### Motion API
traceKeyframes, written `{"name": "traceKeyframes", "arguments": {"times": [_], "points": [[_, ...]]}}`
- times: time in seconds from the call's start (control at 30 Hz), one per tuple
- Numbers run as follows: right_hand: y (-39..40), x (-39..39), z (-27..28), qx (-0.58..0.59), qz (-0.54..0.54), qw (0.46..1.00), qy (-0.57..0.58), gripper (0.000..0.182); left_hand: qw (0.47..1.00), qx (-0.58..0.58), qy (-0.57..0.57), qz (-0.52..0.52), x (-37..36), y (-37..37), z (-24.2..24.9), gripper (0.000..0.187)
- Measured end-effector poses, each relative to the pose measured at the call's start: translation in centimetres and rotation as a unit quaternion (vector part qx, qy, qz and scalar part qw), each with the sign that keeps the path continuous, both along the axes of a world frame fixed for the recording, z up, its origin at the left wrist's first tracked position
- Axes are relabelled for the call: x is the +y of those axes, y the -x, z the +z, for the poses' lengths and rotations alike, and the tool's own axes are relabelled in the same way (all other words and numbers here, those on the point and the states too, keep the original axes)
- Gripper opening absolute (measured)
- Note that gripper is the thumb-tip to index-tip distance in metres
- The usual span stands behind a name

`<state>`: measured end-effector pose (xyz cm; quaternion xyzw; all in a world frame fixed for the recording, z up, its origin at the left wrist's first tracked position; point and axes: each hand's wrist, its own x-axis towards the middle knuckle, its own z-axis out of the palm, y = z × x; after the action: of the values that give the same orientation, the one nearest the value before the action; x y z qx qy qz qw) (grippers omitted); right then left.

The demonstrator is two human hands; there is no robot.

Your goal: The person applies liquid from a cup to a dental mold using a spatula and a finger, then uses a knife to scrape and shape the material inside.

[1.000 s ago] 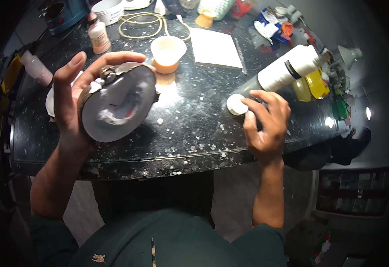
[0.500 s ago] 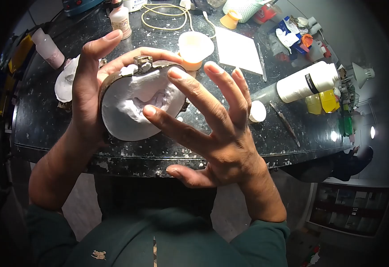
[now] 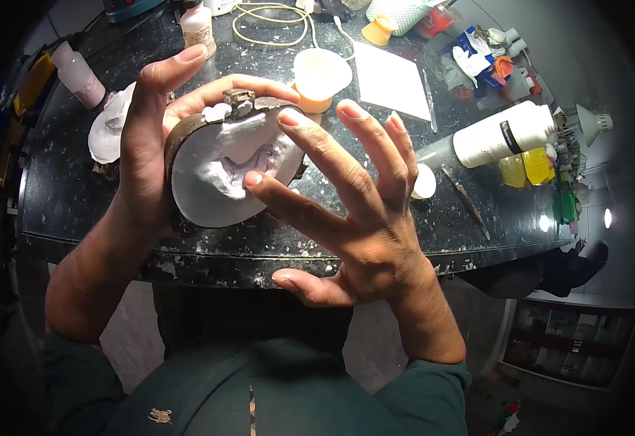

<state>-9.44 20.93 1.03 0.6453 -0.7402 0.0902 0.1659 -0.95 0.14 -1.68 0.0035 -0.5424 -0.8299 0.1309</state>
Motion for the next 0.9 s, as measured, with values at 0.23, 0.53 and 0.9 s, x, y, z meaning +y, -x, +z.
{"name": "traceKeyframes", "arguments": {"times": [0.23, 0.53, 0.9], "points": [[0.0, -0.2, -0.5, -0.006, -0.002, 1.0, 0.0, 0.076, 0.999, 0.025, 0.001, 0.026, -0.2, -0.1, -0.8, 0.083], [0.0, -0.9, -1.8, -0.039, 0.014, 0.998, 0.039, 0.051, 0.996, 0.021, 0.054, 0.066, -0.5, -0.1, -1.8, 0.068], [0.4, 0.7, -1.1, -0.103, 0.041, 0.982, 0.156, 0.03, 0.995, 0.044, 0.086, 0.022, -0.1, 0.1, -1.5, 0.072]]}}
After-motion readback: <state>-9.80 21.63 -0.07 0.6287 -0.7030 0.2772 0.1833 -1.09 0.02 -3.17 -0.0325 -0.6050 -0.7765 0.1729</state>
